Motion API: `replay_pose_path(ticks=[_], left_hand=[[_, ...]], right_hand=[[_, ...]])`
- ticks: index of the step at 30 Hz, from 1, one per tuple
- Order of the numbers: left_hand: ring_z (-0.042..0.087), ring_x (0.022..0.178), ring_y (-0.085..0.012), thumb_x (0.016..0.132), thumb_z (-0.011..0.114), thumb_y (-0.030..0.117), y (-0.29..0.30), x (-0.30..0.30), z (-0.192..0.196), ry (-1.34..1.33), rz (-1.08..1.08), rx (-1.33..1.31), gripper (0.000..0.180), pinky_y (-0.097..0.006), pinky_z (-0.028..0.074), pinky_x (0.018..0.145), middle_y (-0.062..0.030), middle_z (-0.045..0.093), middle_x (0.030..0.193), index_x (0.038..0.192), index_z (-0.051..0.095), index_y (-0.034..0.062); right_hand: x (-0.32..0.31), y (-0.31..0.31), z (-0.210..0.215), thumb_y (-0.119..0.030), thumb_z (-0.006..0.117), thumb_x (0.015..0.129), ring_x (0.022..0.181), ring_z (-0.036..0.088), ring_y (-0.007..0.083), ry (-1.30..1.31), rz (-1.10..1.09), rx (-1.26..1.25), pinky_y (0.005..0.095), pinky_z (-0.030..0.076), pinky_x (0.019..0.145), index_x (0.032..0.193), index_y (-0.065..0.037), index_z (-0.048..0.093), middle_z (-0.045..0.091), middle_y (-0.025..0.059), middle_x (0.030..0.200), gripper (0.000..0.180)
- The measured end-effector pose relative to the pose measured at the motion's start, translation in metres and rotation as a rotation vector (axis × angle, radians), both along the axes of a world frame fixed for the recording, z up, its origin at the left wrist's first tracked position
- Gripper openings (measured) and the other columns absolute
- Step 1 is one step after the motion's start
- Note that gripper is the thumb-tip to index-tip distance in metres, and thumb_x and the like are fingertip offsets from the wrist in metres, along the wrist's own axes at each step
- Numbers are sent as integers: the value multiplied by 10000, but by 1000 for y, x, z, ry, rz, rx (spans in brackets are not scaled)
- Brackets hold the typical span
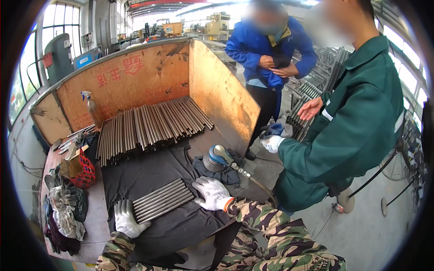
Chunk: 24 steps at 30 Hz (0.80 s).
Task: Grinding and polishing a bundle of metal tubes using a handheld tool and wiping them down.
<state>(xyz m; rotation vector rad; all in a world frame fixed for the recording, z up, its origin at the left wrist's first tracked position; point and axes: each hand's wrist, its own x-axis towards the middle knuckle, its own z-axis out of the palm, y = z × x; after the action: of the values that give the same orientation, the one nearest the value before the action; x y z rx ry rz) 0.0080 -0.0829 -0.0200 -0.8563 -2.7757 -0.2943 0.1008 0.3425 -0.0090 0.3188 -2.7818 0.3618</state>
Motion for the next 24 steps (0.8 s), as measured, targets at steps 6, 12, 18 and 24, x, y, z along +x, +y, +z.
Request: replay_pose_path(ticks=[6, 12, 18, 24], left_hand=[[452, 1484, -521, 600, 958, 603, 3, 1, 7, -23, -9, 33, 1225, -633, 261, 1322, -308, 549, 1505, 1495, 503, -100], [446, 1490, -520, 617, 957, 616, 2, 2, 5, -29, 6, 25, 1239, -634, 253, 1325, -311, 536, 1522, 1517, 491, -97], [423, 1519, -522, 632, 947, 642, 0, 4, 11, -76, 16, 24, 1260, -635, 234, 1337, -321, 520, 1549, 1539, 481, -99], [434, 1519, -509, 639, 940, 661, 1, 4, 7, -46, 4, 23, 1258, -641, 241, 1336, -325, 539, 1535, 1527, 492, -108]], right_hand=[[-1, -2, 3, -414, 794, 905, 1340, 606, 374, -24, 1, -2, 498, 507, 1132, 1431, -23, 636, 631, 171, 1396, 675], [2, -3, 11, -432, 791, 950, 1473, 535, 360, -165, -34, 6, 493, 433, 1244, 1486, -44, 619, 609, 159, 1522, 684], [1, -4, 9, -412, 801, 933, 1436, 567, 379, -88, -2, -9, 505, 453, 1226, 1471, -39, 622, 635, 180, 1485, 678], [2, -1, 3, -401, 800, 925, 1410, 588, 392, -39, 7, -8, 513, 467, 1210, 1459, -35, 627, 646, 197, 1464, 670]])
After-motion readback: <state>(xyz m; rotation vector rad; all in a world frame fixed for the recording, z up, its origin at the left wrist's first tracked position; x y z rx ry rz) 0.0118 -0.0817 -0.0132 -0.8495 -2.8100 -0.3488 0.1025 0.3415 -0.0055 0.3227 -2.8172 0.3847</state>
